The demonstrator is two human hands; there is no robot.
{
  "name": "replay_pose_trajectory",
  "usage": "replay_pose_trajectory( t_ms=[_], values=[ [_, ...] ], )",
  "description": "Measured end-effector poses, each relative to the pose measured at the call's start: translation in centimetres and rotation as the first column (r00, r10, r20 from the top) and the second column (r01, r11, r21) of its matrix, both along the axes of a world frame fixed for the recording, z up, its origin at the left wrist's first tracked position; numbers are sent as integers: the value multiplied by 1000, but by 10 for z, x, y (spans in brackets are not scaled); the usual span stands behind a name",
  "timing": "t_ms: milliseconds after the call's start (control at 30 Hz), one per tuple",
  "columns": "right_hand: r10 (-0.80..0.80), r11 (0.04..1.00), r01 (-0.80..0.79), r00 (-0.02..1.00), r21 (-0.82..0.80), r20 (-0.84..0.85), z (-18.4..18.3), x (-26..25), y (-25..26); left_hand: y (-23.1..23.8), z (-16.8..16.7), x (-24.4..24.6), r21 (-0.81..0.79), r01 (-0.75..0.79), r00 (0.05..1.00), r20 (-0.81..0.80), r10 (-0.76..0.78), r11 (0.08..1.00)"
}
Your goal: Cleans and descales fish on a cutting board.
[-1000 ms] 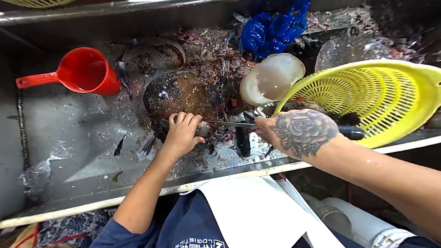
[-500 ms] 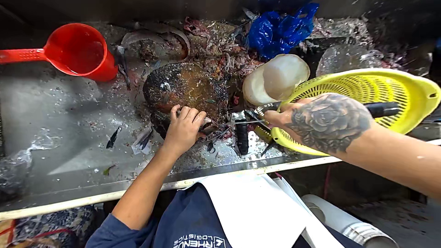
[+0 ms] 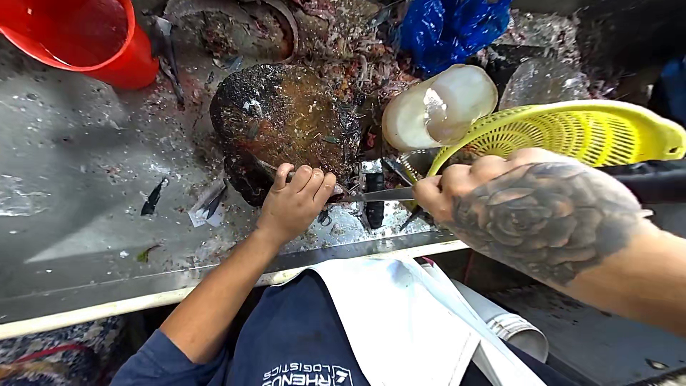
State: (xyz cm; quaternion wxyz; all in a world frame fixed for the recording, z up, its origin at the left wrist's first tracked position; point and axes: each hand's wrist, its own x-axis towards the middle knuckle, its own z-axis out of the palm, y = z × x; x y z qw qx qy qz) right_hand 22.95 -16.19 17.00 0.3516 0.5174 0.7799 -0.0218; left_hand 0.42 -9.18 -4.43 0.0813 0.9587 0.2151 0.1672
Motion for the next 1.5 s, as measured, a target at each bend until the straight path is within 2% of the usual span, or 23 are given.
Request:
replay_pose_trajectory(
  t_ms=[100, 233, 367, 467, 600, 700, 800, 867, 1167, 1500],
  values=[
    [-47, 997, 42, 996, 58, 81, -11, -13, -8, 1, 2, 4, -54, -7, 999, -54, 4, 999],
    [-99, 995, 94, 987, 45, 128, -22, -20, -14, 5, 4, 8, -114, 3, 995, -94, -14, 993],
    [-183, 980, 174, 978, 94, 104, -32, -19, -24, 10, 3, 10, -131, 6, 995, -95, -18, 991],
    [-255, 957, 249, 967, 152, 18, -50, -14, -40, 21, 4, 8, -148, 16, 995, -96, -31, 989],
    [-408, 909, 413, 910, 63, -74, -64, -13, -54, 36, 4, 7, -166, 65, 993, -88, -80, 984],
    [-473, 881, 474, 880, 15, -40, -68, -16, -61, 43, 5, 7, -187, 93, 988, -100, -113, 978],
    [-359, 919, 371, 927, 131, -105, -73, -6, -65, 44, 3, 7, -185, 101, 986, -115, -123, 978],
    [-298, 935, 323, 940, 149, -165, -72, 7, -63, 43, 2, 6, -171, 106, 987, -101, -125, 980],
    [-134, 989, 144, 967, 30, -215, -49, 42, -33, 17, -8, -5, -7, 38, 996, 84, -38, 999],
    [-42, 991, 21, 986, -131, -159, -20, 37, 14, 12, -12, -8, 41, 16, 991, 131, -21, 999]
  ],
)
